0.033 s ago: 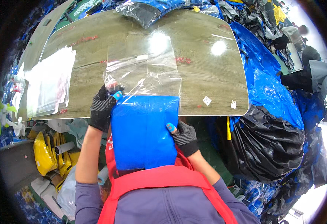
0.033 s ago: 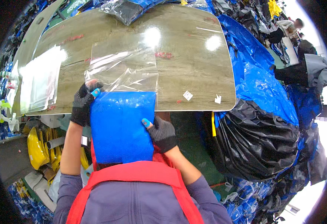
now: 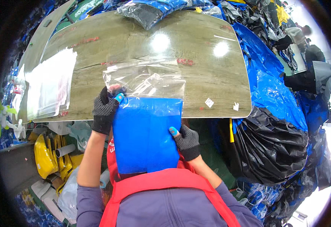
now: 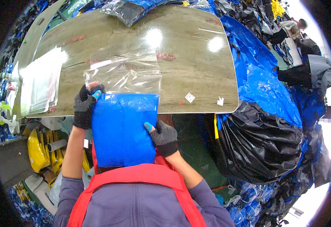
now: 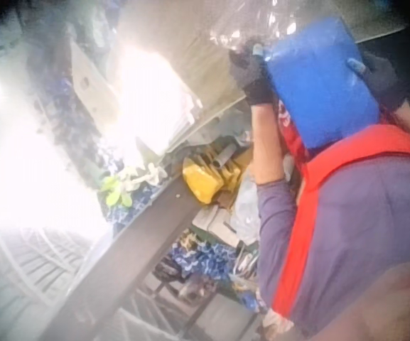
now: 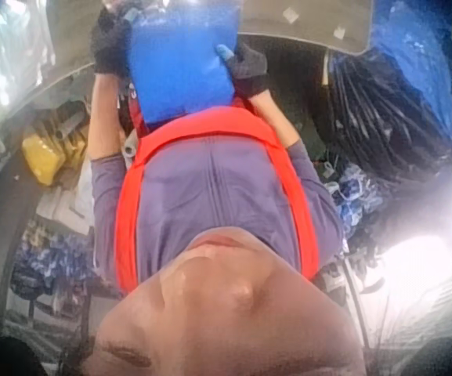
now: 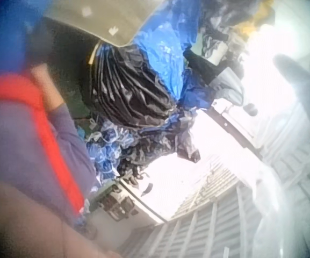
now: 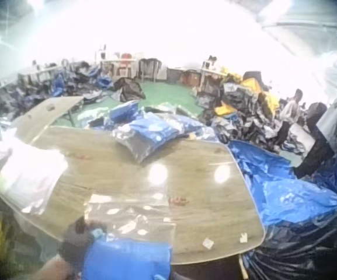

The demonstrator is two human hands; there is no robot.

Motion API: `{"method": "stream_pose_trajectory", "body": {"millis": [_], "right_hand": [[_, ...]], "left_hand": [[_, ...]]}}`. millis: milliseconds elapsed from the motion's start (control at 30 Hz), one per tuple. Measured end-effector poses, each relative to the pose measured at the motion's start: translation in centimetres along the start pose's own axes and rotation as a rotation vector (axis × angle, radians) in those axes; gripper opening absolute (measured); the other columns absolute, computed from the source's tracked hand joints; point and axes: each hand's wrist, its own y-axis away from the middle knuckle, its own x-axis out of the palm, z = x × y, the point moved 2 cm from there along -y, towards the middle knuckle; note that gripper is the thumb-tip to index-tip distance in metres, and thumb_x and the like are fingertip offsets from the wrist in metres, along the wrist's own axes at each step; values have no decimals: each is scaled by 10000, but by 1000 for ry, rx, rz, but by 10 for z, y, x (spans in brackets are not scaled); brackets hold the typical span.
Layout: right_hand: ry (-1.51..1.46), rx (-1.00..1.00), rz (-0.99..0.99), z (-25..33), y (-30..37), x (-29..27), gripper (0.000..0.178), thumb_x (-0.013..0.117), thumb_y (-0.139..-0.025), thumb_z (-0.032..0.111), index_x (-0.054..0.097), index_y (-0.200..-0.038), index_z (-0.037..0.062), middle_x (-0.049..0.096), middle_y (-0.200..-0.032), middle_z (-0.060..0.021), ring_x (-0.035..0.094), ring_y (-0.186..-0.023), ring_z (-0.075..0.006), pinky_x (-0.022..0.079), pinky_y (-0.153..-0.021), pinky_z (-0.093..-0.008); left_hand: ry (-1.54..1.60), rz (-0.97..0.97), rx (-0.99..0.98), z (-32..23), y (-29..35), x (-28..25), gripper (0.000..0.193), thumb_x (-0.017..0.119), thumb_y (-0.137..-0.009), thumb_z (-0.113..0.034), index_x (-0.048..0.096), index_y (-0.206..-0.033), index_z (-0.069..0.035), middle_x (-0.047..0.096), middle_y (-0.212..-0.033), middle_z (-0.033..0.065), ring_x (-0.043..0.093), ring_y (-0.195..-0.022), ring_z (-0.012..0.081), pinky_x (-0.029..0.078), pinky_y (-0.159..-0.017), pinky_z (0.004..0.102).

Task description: The person repeatedly places blue fabric items into clear plastic bags on a table, folds the items, and sets the sealed bags aside. The person handles multiple blue items and clear bags throughout the clip.

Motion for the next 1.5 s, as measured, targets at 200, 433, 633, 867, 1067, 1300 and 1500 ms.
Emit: {"method": "stream_pose_trajectory", "body": {"millis": [200, 433, 633, 867, 1067, 1300, 1500], "right_hand": [[-613, -17, -413, 7, -25, -14, 390, 708, -858, 360, 632, -919, -17, 657, -789, -90, 618, -705, -167, 521, -678, -289], [-496, 130, -20, 4, -20, 8, 584, 667, -849, 448, 580, -1136, -53, 656, -1017, -183, 616, -933, -218, 496, -827, -353], [-557, 148, -6, -8, 29, 6, 701, 781, -771, 365, 482, -1257, -40, 621, -1118, -195, 615, -1009, -272, 501, -888, -383], [-275, 457, 443, -21, -2, -13, 605, 698, -831, 474, 606, -1149, -32, 672, -996, -188, 663, -852, -237, 545, -782, -355], [-538, 273, 301, -28, 0, -17, 704, 775, -787, 371, 493, -1302, -18, 599, -1192, -167, 574, -1077, -238, 476, -922, -352], [-597, 192, 93, 1, -21, -15, 587, 777, -793, 259, 532, -1250, -15, 628, -1129, -151, 605, -984, -229, 495, -877, -350], [-571, 459, 279, 0, 1, -14, 619, 746, -812, 354, 543, -1272, -7, 624, -1153, -143, 597, -1020, -223, 476, -908, -362]], "left_hand": [[97, -102, -155, 16, -1, 9, 487, 767, -776, -339, 614, -1117, -27, 664, -906, 83, 611, -847, 169, 481, -803, 289], [110, 17, -163, -4, 13, 3, 394, 674, -871, -239, 569, -1192, -35, 629, -1038, 115, 585, -923, 171, 477, -802, 288], [357, 278, -412, -5, 87, 15, 748, 700, -823, -436, 407, -1367, -13, 529, -1291, 202, 547, -1132, 276, 450, -959, 396], [60, 267, -481, 10, 86, 19, 590, 660, -860, -460, 581, -1194, 20, 661, -1076, 144, 622, -978, 211, 493, -864, 344], [70, 113, -203, 18, 71, -11, 441, 588, -912, -209, 497, -1300, -22, 659, -1091, 147, 637, -990, 227, 499, -853, 345], [-368, -60, 23, 39, 65, 8, 260, 525, -908, -226, 569, -1091, -47, 667, -937, 196, 630, -911, 381, 508, -733, 440], [-296, -25, -310, 29, 102, 5, 302, 455, -964, -285, 554, -1099, -33, 621, -871, 279, 623, -806, 419, 489, -683, 465]]}}
